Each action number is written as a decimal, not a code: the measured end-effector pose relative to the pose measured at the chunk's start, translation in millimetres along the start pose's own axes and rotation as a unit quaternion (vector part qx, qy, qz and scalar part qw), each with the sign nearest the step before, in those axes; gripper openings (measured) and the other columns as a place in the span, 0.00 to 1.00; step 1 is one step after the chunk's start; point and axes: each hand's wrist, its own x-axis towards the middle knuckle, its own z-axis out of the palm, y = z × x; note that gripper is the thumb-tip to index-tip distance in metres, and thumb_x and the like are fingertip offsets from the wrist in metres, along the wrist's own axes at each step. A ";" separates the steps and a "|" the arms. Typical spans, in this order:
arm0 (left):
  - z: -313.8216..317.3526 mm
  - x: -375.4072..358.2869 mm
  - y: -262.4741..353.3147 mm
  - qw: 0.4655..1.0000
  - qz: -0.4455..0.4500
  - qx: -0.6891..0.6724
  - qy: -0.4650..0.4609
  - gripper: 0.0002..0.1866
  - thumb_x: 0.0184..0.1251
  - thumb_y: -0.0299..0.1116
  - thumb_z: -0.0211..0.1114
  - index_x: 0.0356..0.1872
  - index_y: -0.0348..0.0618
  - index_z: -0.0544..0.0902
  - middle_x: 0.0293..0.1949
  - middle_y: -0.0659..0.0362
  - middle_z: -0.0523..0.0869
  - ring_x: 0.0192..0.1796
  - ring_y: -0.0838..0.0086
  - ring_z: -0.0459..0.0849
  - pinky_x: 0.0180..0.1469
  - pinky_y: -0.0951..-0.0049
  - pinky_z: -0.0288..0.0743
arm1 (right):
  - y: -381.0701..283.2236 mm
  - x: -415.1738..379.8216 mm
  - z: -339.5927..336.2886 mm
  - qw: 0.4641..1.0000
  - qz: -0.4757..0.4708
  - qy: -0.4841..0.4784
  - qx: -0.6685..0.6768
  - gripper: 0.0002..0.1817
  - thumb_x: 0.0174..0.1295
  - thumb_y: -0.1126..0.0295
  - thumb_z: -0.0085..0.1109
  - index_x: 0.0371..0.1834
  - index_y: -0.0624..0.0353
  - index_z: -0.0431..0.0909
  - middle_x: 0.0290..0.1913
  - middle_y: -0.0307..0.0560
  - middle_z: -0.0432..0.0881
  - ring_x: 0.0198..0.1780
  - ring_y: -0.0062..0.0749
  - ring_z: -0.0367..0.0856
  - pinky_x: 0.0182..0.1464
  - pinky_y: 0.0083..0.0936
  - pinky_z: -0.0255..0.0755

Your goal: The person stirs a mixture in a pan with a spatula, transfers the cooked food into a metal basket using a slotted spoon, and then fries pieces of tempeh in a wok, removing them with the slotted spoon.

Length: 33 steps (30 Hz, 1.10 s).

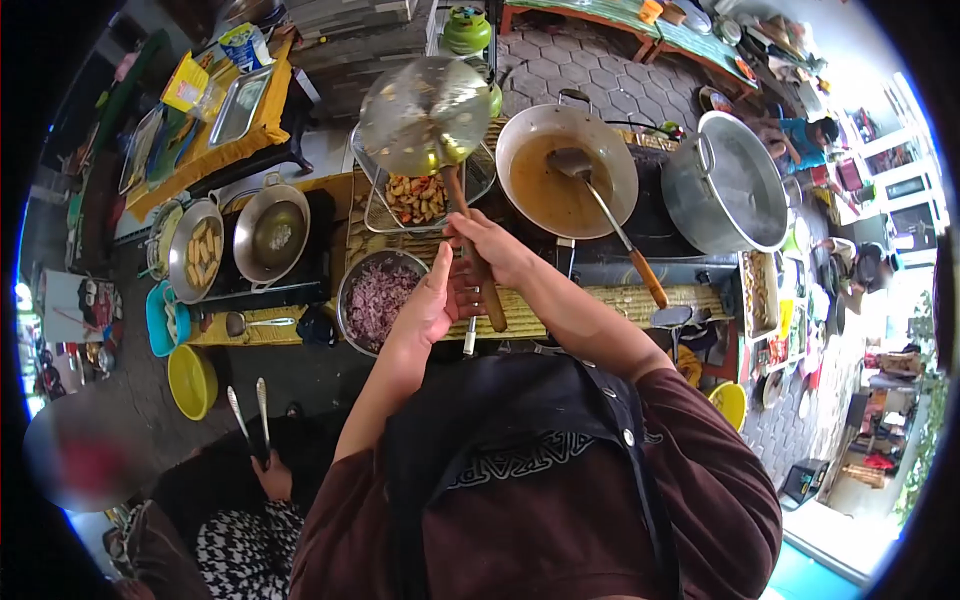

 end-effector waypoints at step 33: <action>-77.2 -32.4 39.6 0.904 0.160 0.262 0.296 0.10 0.62 0.33 0.60 0.33 0.40 0.69 0.22 0.61 0.72 0.16 0.79 0.71 0.15 0.76 0.65 | -12.2 -190.8 -136.1 0.950 0.008 0.271 -0.159 0.09 0.64 0.61 0.48 0.36 0.54 0.66 0.18 0.33 0.63 0.11 0.16 0.60 0.09 0.18 0.56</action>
